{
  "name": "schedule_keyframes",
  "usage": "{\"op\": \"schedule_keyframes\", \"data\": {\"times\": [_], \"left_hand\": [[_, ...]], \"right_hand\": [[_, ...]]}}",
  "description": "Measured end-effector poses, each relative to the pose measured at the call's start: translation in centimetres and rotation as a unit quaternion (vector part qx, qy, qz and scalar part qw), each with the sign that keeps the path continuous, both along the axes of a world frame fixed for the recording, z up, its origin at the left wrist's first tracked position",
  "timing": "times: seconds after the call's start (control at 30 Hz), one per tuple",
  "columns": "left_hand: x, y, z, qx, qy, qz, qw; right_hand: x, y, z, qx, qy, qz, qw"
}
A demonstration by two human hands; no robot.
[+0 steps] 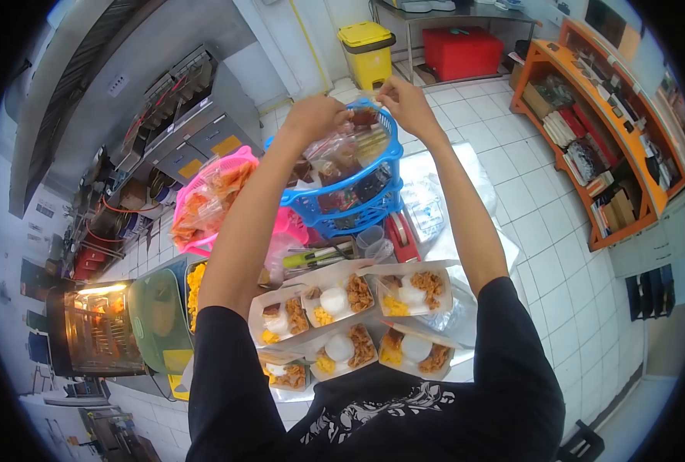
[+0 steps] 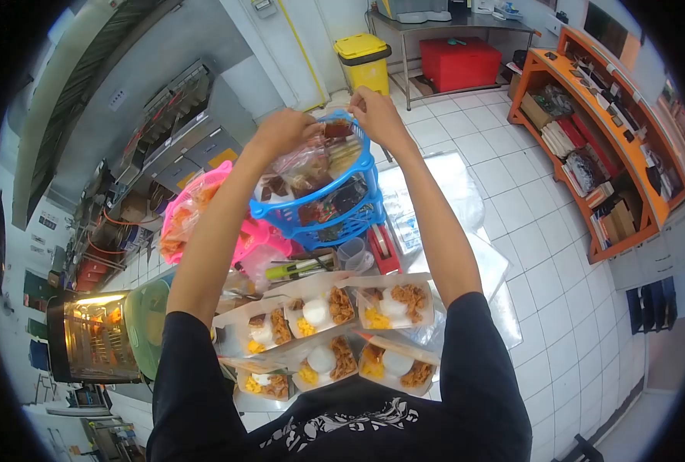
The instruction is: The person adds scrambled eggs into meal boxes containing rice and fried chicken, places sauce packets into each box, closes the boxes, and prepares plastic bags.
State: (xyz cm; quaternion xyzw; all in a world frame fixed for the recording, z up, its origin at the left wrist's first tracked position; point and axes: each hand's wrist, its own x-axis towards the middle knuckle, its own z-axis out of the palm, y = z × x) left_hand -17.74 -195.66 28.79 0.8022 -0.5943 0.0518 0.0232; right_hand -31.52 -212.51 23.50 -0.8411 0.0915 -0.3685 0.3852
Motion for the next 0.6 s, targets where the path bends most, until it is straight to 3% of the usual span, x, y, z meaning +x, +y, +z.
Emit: {"op": "schedule_keyframes", "data": {"times": [0.1,0.17,0.3,0.37,0.4,0.47,0.5,0.57,0.6], "left_hand": [[0.2,-1.2,0.9,0.049,-0.027,0.074,0.996],[1.4,-2.2,-0.8,-0.036,-0.118,0.070,0.990],[4.0,-4.5,-3.0,-0.086,-0.088,0.014,0.992],[2.8,-5.0,-1.4,0.022,0.014,0.073,0.997],[2.8,-4.8,-1.6,0.020,0.013,0.082,0.996],[3.1,-4.3,-1.4,-0.093,-0.008,-0.011,0.996],[3.4,-3.9,-0.9,-0.095,-0.008,-0.004,0.995],[3.3,-2.3,0.1,-0.274,-0.017,-0.078,0.958],[3.2,-0.9,1.1,-0.290,-0.006,-0.079,0.954]], "right_hand": [[-1.5,-1.1,1.2,0.040,-0.043,-0.015,0.998],[-2.9,-1.5,2.0,0.058,-0.076,-0.012,0.995],[-6.7,-1.4,3.1,0.050,-0.166,-0.025,0.985],[-9.7,0.4,4.4,0.169,-0.127,0.011,0.977],[-11.1,1.2,4.7,0.193,-0.099,0.008,0.976],[-13.6,1.7,3.8,0.114,-0.083,-0.023,0.990],[-14.9,2.2,3.5,0.131,-0.084,-0.008,0.988],[-17.4,3.1,2.0,0.193,-0.065,0.037,0.978],[-18.0,3.7,1.5,0.205,-0.044,0.046,0.977]]}}
